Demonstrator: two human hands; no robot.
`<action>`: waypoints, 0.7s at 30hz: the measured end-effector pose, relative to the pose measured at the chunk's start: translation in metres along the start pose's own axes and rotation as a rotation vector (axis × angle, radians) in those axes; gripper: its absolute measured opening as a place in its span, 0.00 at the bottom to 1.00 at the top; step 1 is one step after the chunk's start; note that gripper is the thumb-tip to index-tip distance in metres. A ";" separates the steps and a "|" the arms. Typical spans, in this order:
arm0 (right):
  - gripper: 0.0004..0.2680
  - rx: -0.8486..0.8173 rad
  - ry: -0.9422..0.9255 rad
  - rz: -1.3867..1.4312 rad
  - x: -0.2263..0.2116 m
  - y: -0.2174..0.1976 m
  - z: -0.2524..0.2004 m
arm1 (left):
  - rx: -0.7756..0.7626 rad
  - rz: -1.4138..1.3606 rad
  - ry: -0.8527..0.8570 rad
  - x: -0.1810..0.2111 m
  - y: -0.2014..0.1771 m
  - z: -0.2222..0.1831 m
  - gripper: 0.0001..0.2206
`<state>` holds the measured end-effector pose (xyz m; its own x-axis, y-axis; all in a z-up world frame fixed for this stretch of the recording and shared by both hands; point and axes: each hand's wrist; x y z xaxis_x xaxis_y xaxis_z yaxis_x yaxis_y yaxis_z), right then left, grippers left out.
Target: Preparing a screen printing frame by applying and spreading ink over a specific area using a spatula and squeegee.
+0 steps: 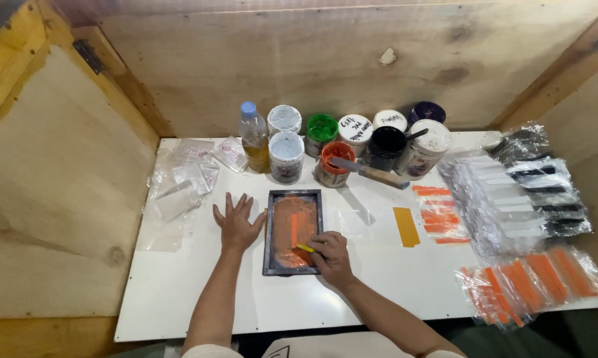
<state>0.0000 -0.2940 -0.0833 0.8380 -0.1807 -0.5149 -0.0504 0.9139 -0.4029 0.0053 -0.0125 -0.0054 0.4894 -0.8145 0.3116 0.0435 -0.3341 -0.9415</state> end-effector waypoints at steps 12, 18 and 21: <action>0.07 -0.076 0.037 0.110 0.013 -0.005 0.005 | -0.143 -0.076 0.186 -0.002 -0.006 -0.002 0.37; 0.06 -0.069 0.062 0.081 0.011 -0.006 0.009 | -0.125 -0.034 0.198 -0.002 -0.004 -0.003 0.37; 0.06 -0.060 0.051 0.060 0.011 -0.004 0.008 | -0.107 -0.031 0.191 0.000 -0.008 -0.007 0.36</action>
<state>0.0136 -0.2965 -0.0812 0.8039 -0.1461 -0.5765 -0.1335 0.9003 -0.4144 -0.0008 -0.0130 0.0035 0.3146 -0.8748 0.3685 -0.0414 -0.4005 -0.9154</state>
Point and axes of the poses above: each hand's wrist, its own z-axis towards the middle knuckle, its own y-axis out of the palm, x = y × z, and after that the axes turned 14 degrees about -y, right-handed
